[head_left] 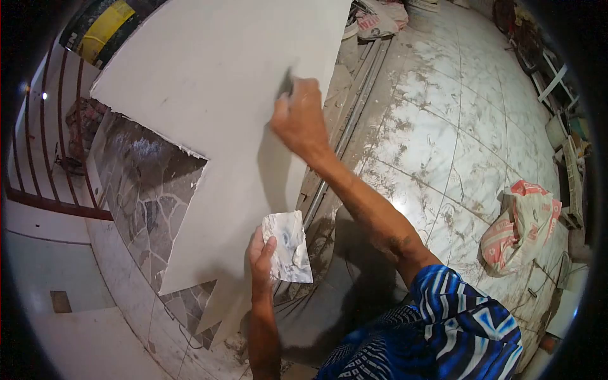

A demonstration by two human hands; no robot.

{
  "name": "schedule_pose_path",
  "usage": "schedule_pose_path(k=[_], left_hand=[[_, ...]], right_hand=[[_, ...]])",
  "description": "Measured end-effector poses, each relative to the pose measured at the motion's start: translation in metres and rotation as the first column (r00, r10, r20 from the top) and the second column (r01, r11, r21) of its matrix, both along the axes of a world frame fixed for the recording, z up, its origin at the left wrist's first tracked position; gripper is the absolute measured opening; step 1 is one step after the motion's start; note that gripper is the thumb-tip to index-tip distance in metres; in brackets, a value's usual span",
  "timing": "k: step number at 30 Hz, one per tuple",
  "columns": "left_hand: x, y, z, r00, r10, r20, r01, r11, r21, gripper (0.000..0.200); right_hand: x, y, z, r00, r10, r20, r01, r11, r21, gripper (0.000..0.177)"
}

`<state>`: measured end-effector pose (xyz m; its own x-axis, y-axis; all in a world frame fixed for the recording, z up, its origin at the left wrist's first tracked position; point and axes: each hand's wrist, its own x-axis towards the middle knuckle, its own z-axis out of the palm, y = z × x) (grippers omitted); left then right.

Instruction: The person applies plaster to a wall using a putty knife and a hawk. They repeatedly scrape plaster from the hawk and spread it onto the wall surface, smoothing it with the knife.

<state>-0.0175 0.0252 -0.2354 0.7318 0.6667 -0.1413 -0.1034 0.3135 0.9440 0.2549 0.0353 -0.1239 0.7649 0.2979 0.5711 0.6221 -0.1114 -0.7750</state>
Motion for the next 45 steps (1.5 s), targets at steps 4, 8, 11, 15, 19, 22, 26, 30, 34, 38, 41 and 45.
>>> schedule_pose_path(k=[4,8,11,15,19,22,26,30,34,38,41,45], left_hand=[[0.001,0.001,-0.001,1.000,-0.022,0.001,0.022,1.000,-0.020,0.045],[-0.001,0.003,-0.008,1.000,-0.008,0.021,0.009,0.999,-0.040,0.047],[-0.001,0.002,-0.002,0.999,-0.018,0.039,0.019,0.999,-0.050,0.046],[-0.003,0.005,-0.003,0.999,-0.031,0.030,0.031,0.999,0.010,0.044],[0.000,0.001,0.001,1.000,-0.003,0.027,0.004,0.999,-0.042,0.044],[0.001,0.000,0.002,1.000,0.001,0.012,-0.001,0.999,-0.043,0.045],[0.002,0.002,0.000,1.000,-0.014,0.014,0.014,1.000,-0.024,0.046],[0.000,0.001,0.002,1.000,0.001,0.007,-0.001,1.000,-0.003,0.046],[-0.002,0.002,-0.002,1.000,0.008,-0.016,-0.008,1.000,-0.011,0.047],[-0.002,0.002,0.002,0.999,0.004,-0.035,-0.003,0.999,0.040,0.046],[0.002,-0.003,0.010,0.999,0.026,-0.028,-0.026,1.000,-0.004,0.046],[0.002,0.003,0.004,0.999,-0.028,0.028,0.028,1.000,-0.013,0.046]], right_hand=[[-0.024,-0.023,-0.005,0.915,0.223,0.336,-0.284,0.948,0.143,0.043],[0.020,-0.036,-0.029,0.986,0.086,0.139,-0.105,0.986,0.131,0.036],[0.080,-0.018,-0.054,0.976,0.005,-0.216,0.014,0.996,0.087,0.033],[0.080,-0.016,-0.004,0.919,0.148,-0.367,-0.158,0.987,0.002,0.034],[0.032,-0.001,-0.007,0.978,0.028,0.206,-0.045,0.996,0.076,0.040],[0.002,-0.025,-0.017,0.891,0.206,0.405,-0.272,0.956,0.111,0.049],[0.012,-0.046,-0.045,0.928,0.209,0.308,-0.274,0.944,0.183,0.042],[0.066,-0.032,-0.069,0.941,0.003,-0.337,0.018,0.998,0.058,0.030],[0.075,-0.015,-0.057,0.927,0.100,-0.362,-0.068,0.993,0.101,0.030],[0.014,-0.001,-0.042,0.993,0.039,0.112,-0.049,0.995,0.082,0.049],[-0.027,-0.015,-0.045,0.922,0.097,0.375,-0.147,0.984,0.105,0.054],[-0.012,-0.044,-0.058,0.913,0.301,0.275,-0.349,0.926,0.145,0.046]])
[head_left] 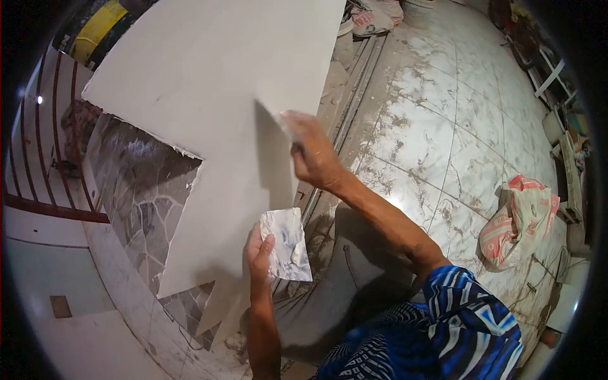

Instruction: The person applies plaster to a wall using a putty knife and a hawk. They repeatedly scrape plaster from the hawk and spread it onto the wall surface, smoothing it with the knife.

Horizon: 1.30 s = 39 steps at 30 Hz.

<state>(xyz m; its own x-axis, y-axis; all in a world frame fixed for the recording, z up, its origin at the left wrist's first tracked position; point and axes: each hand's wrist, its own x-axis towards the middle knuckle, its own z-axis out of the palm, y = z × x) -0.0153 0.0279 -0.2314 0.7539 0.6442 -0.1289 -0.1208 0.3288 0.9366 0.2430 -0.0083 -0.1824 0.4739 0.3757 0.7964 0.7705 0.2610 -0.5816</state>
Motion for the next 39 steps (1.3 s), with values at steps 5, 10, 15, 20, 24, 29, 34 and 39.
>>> schedule_pose_path(k=[5,10,15,20,24,29,34,39], left_hand=[[0.000,-0.002,0.000,1.000,0.008,0.013,-0.008,1.000,-0.015,0.046],[-0.002,-0.003,0.006,1.000,0.004,-0.022,-0.004,1.000,0.024,0.046],[0.001,-0.004,0.004,1.000,0.003,-0.014,-0.003,1.000,0.004,0.046],[-0.003,0.000,-0.002,1.000,0.001,-0.009,-0.001,1.000,0.006,0.047],[-0.002,-0.002,-0.002,1.000,0.014,0.004,-0.014,1.000,-0.003,0.048],[-0.002,-0.002,0.000,1.000,0.012,0.015,-0.012,1.000,-0.010,0.048],[-0.004,0.003,-0.008,1.000,-0.010,0.026,0.011,0.999,-0.031,0.051],[0.002,0.002,-0.010,0.999,-0.022,0.033,0.023,0.999,-0.028,0.054]], right_hand=[[0.059,0.014,-0.028,0.686,-0.245,-0.684,0.019,0.947,-0.321,0.036],[0.048,0.037,0.009,0.874,-0.320,-0.365,0.283,0.947,-0.152,0.034],[0.004,0.027,0.024,0.995,-0.091,0.046,0.086,0.990,0.111,0.034],[0.038,0.004,0.012,0.906,-0.162,-0.391,0.177,0.984,0.004,0.032],[0.109,0.025,-0.004,0.741,-0.267,-0.617,0.171,0.962,-0.211,0.035],[0.096,0.055,0.018,0.883,-0.388,-0.263,0.380,0.921,-0.081,0.029],[0.026,0.018,0.029,1.000,-0.001,0.013,0.000,0.994,0.108,0.041],[0.060,0.002,0.012,0.927,-0.152,-0.342,0.140,0.988,-0.060,0.031]])
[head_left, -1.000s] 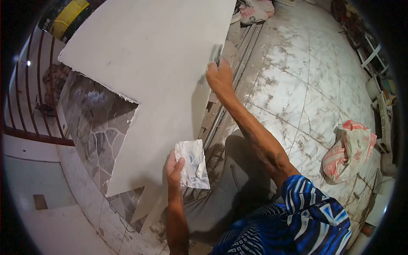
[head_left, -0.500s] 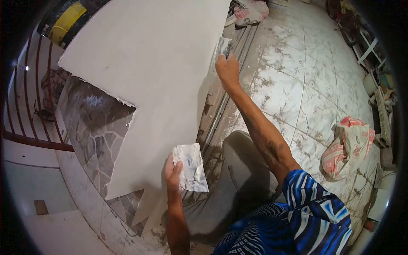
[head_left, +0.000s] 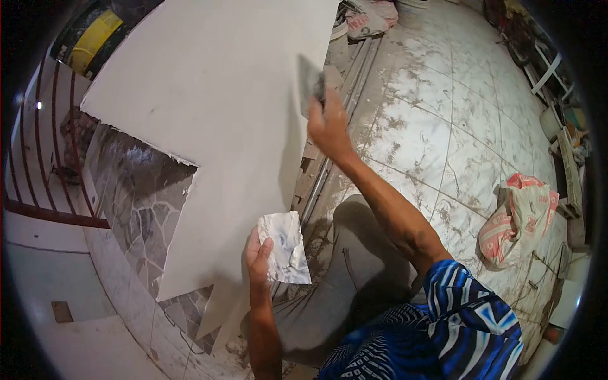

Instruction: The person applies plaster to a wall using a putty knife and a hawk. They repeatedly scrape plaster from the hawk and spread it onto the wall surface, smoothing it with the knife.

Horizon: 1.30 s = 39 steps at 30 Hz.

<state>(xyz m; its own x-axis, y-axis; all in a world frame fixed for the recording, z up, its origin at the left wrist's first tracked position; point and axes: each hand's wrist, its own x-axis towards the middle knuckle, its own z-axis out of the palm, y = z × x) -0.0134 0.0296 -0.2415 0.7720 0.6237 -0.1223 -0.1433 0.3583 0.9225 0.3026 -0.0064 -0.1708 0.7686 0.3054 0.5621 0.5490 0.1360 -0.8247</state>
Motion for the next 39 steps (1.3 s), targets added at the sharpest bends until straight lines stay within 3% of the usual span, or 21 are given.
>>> schedule_pose_path(k=[1,4,7,10,13,16,19,22,25,28,31,34,37,38,39], left_hand=[[-0.002,0.001,-0.002,1.000,0.000,-0.003,0.000,1.000,0.009,0.054],[0.000,-0.003,0.008,1.000,0.020,-0.018,-0.019,0.999,0.045,0.052],[-0.001,-0.008,0.018,0.999,0.032,-0.036,-0.031,0.999,0.042,0.051],[0.000,-0.009,0.020,0.999,0.033,-0.038,-0.032,0.999,0.022,0.050],[0.007,-0.013,0.030,0.998,0.047,-0.034,-0.047,0.999,0.006,0.048],[0.003,-0.010,0.024,0.999,0.028,-0.025,-0.028,0.999,0.018,0.047],[0.003,-0.004,0.012,1.000,0.006,-0.022,-0.006,1.000,0.019,0.048],[-0.001,-0.003,0.009,1.000,0.010,-0.019,-0.009,0.999,0.037,0.049],[0.000,-0.004,0.010,0.999,0.029,-0.017,-0.028,0.999,0.042,0.049],[-0.002,-0.004,0.009,0.999,0.037,-0.025,-0.037,0.999,0.020,0.048],[-0.002,-0.005,0.011,0.999,0.036,-0.030,-0.036,0.999,0.008,0.047],[0.001,-0.004,0.012,0.999,0.025,-0.035,-0.024,1.000,0.008,0.046],[-0.003,0.000,0.005,1.000,0.014,-0.019,-0.014,1.000,0.005,0.050],[-0.005,0.002,0.001,1.000,0.012,-0.013,-0.012,1.000,0.003,0.052],[-0.002,0.002,-0.001,1.000,0.017,-0.017,-0.017,1.000,-0.007,0.052]], right_hand=[[0.012,0.006,-0.006,0.981,-0.088,-0.171,0.075,0.994,-0.079,0.030],[0.049,0.033,-0.031,0.956,-0.176,-0.234,0.172,0.984,-0.039,0.028],[0.039,0.035,0.003,0.968,-0.174,-0.180,0.158,0.982,-0.099,0.034],[0.017,0.051,-0.001,0.967,-0.238,0.092,0.241,0.970,-0.018,0.039],[-0.019,0.031,-0.005,0.910,-0.072,0.408,0.060,0.997,0.040,0.042],[-0.023,0.000,0.000,0.925,0.221,0.310,-0.264,0.959,0.106,0.038],[0.009,0.005,-0.015,0.988,-0.102,0.112,0.094,0.993,0.075,0.034],[0.050,0.016,-0.018,0.972,-0.150,-0.179,0.131,0.985,-0.112,0.033],[0.065,0.031,-0.003,0.972,-0.160,-0.170,0.130,0.976,-0.175,0.041],[0.050,0.044,0.011,0.955,-0.293,0.056,0.298,0.941,-0.159,0.038],[0.016,0.047,0.020,0.970,-0.189,0.153,0.188,0.982,0.023,0.039],[-0.016,0.029,0.022,0.891,-0.066,0.450,0.033,0.996,0.081,0.050],[-0.028,0.007,0.017,0.868,0.161,0.470,-0.206,0.977,0.045,0.055],[-0.022,0.002,0.017,0.850,0.154,0.504,-0.229,0.969,0.090,0.047],[-0.013,-0.003,0.014,0.926,0.127,0.355,-0.165,0.983,0.078,0.042]])
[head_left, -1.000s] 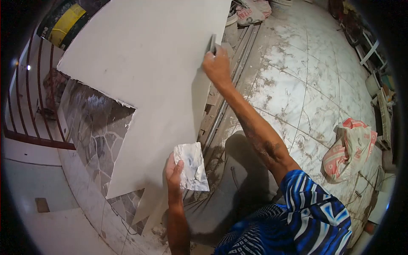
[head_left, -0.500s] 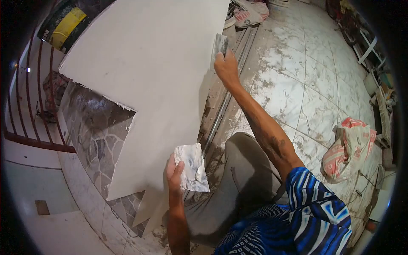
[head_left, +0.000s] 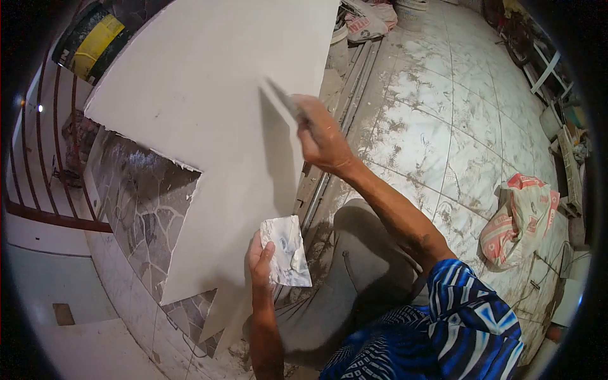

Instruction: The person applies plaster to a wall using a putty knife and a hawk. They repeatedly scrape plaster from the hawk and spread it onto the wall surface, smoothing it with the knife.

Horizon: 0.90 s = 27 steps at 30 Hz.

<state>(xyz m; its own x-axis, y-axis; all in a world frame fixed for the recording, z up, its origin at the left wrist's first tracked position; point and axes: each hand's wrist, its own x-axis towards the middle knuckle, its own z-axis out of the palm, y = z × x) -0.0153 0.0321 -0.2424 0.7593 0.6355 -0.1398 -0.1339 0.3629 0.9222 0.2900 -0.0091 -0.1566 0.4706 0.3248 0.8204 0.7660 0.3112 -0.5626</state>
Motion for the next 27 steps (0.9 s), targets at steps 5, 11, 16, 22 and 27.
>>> schedule_pose_path(k=[5,11,16,22,27], left_hand=[[-0.006,-0.001,0.001,1.000,-0.001,-0.006,0.001,1.000,0.010,0.052],[-0.008,-0.004,0.007,0.999,0.028,-0.032,-0.026,0.999,0.046,0.055],[-0.009,-0.006,0.006,0.998,0.060,0.005,-0.060,0.998,0.021,0.054],[-0.005,-0.010,0.012,0.997,0.068,-0.024,-0.068,0.998,0.008,0.052],[-0.004,-0.015,0.012,0.995,0.094,-0.044,-0.097,0.994,-0.055,0.053]], right_hand=[[0.065,0.007,-0.023,0.871,-0.287,-0.398,0.231,0.956,-0.183,0.024],[0.097,0.003,0.012,0.935,-0.184,-0.304,0.173,0.983,-0.064,0.027],[0.106,-0.017,0.005,0.668,0.269,-0.694,-0.155,0.962,0.223,0.022],[0.067,-0.062,-0.030,0.285,0.615,-0.735,-0.345,0.781,0.520,0.021],[-0.039,-0.102,-0.040,0.343,0.382,-0.858,-0.310,0.908,0.280,0.035]])
